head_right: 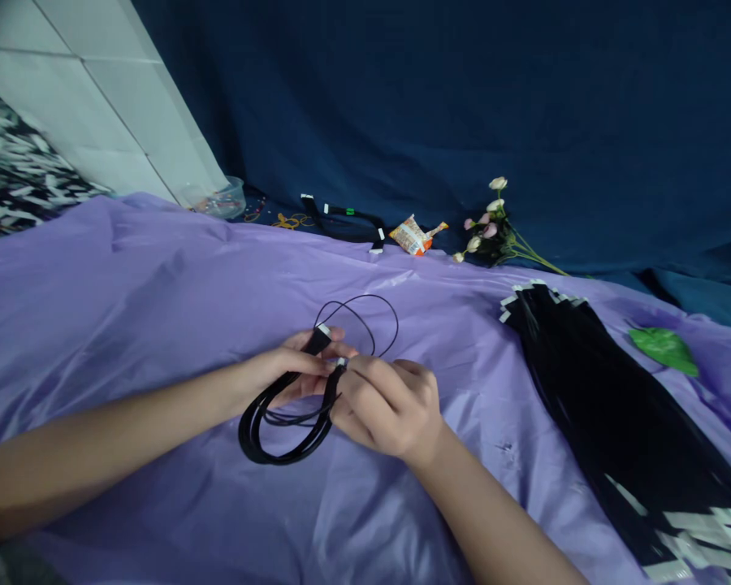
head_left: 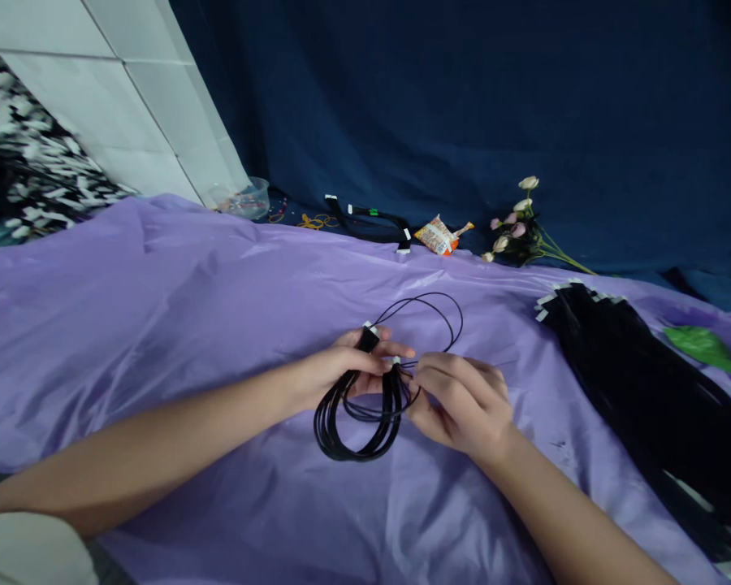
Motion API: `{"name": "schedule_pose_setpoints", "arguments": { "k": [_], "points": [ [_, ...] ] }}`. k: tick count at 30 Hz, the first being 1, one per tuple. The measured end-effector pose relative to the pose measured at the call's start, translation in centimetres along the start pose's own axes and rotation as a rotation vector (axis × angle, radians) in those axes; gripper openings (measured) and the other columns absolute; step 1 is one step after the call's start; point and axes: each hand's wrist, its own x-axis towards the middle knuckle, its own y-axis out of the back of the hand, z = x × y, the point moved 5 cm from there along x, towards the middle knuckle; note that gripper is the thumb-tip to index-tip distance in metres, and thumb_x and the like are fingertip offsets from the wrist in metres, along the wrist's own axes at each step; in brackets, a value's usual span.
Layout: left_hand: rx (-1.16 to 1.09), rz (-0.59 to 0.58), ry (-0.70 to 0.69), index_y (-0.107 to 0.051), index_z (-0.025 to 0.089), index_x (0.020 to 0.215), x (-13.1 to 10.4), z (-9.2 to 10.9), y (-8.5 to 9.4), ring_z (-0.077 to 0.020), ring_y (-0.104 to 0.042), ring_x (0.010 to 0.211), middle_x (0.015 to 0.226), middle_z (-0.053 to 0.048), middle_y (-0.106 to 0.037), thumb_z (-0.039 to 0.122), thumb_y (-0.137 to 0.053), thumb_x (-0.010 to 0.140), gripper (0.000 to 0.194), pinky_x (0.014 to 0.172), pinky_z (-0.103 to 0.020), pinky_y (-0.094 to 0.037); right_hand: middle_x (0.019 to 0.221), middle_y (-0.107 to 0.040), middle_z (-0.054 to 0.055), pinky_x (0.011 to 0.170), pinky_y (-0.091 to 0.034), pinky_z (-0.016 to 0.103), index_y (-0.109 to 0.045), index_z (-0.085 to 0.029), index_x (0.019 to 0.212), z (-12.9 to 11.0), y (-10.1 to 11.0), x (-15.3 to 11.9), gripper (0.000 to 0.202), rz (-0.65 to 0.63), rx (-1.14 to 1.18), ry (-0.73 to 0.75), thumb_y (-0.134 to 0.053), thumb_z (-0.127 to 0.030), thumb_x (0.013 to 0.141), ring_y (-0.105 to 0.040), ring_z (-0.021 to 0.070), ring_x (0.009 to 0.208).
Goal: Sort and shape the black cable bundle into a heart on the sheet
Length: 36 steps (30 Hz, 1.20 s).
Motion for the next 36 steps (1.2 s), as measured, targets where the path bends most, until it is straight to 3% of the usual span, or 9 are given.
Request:
{"name": "schedule_pose_setpoints", "arguments": {
  "k": [3,8,13,18,21,23,27,31,36],
  "points": [
    [-0.018,0.003,0.01,-0.05,0.019,0.1,0.1,0.0,0.0,-0.0146,-0.068,0.08,0.094,0.0,-0.067,-0.003,-0.063,0.067,0.042,0.072,-0.027,-0.052,0.077,-0.067,0.002,0.054,-0.049,0.022,-0.054,-0.017,0.091,0.3,-0.5,-0.3,0.019,-0.05,0.124,-0.06,-0.055,-0.006,0.076,-0.065,0.011,0.066],
    [-0.008,0.041,0.025,-0.046,0.019,0.097,-0.1,0.2,-0.5,-0.0116,-0.064,0.069,0.082,0.002,-0.064,-0.002,-0.061,0.066,0.04,0.061,-0.023,-0.048,0.077,-0.067,0.0,0.051,-0.048,0.021,-0.056,-0.018,0.088,-0.2,-0.7,0.0,0.016,-0.064,0.182,0.051,-0.056,-0.008,0.076,-0.062,0.0089,0.059],
    [0.028,0.035,0.035,-0.044,0.02,0.093,-0.1,0.1,-0.7,-0.011,-0.062,0.068,0.08,0.003,-0.06,0.0,-0.06,0.066,0.037,0.063,-0.024,-0.047,0.073,-0.068,0.0,0.047,-0.046,0.025,-0.058,-0.018,0.084,-1.1,-0.2,0.5,0.012,-0.03,0.143,0.171,-0.061,-0.01,0.076,-0.057,0.0097,0.05],
    [0.097,0.131,0.036,-0.042,0.021,0.094,-0.2,0.1,-0.5,-0.0118,-0.062,0.068,0.08,0.003,-0.058,0.005,-0.061,0.068,0.036,0.063,-0.023,-0.044,0.078,-0.069,0.003,0.051,-0.049,0.026,-0.059,-0.015,0.089,-1.5,-0.1,0.4,0.015,-0.034,0.204,0.145,-0.061,-0.007,0.077,-0.062,0.0116,0.057],
    [0.12,0.206,0.048,-0.043,0.02,0.095,-0.3,0.2,-0.6,-0.0097,-0.06,0.064,0.079,0.003,-0.059,0.006,-0.062,0.068,0.035,0.06,-0.022,-0.043,0.078,-0.068,0.003,0.055,-0.051,0.023,-0.057,-0.015,0.092,-1.2,-0.3,0.4,0.016,-0.029,0.314,-0.02,-0.06,-0.007,0.079,-0.064,0.0113,0.063],
    [0.104,0.244,0.039,-0.044,0.019,0.096,-0.4,0.2,-0.6,-0.0093,-0.059,0.065,0.079,0.002,-0.059,0.005,-0.062,0.069,0.035,0.062,-0.023,-0.045,0.073,-0.066,0.0,0.053,-0.049,0.019,-0.056,-0.017,0.094,-0.6,-0.5,0.3,0.015,-0.002,0.382,-0.189,-0.06,-0.009,0.081,-0.06,0.0082,0.057],
    [0.067,0.194,0.022,-0.045,0.018,0.095,-0.2,0.0,-0.7,-0.0126,-0.061,0.07,0.075,0.001,-0.058,0.006,-0.066,0.071,0.034,0.073,-0.033,-0.051,0.059,-0.058,-0.006,0.043,-0.04,0.016,-0.056,-0.019,0.093,0.9,-0.6,-0.2,0.011,0.048,0.408,-0.518,-0.06,-0.012,0.084,-0.048,0.0047,0.045],
    [0.095,0.099,0.056,-0.049,0.018,0.093,0.1,-0.3,-0.8,-0.015,-0.061,0.071,0.079,0.0,-0.057,0.03,-0.068,0.08,0.026,0.074,-0.039,-0.053,0.051,-0.048,-0.008,0.042,-0.036,0.016,-0.058,-0.02,0.088,2.4,-1.2,-1.1,0.001,0.076,0.535,-0.805,-0.058,-0.019,0.087,-0.041,0.0047,0.042],
    [0.069,0.017,0.087,-0.051,0.017,0.086,0.4,-0.4,-0.9,-0.0154,-0.06,0.068,0.078,-0.001,-0.057,0.055,-0.066,0.075,0.042,0.068,-0.036,-0.053,0.047,-0.045,-0.008,0.037,-0.03,0.016,-0.054,-0.021,0.087,3.9,-1.8,-2.1,0.013,0.225,0.701,-1.107,-0.057,-0.033,0.089,-0.035,0.0055,0.039]
  ]
}}
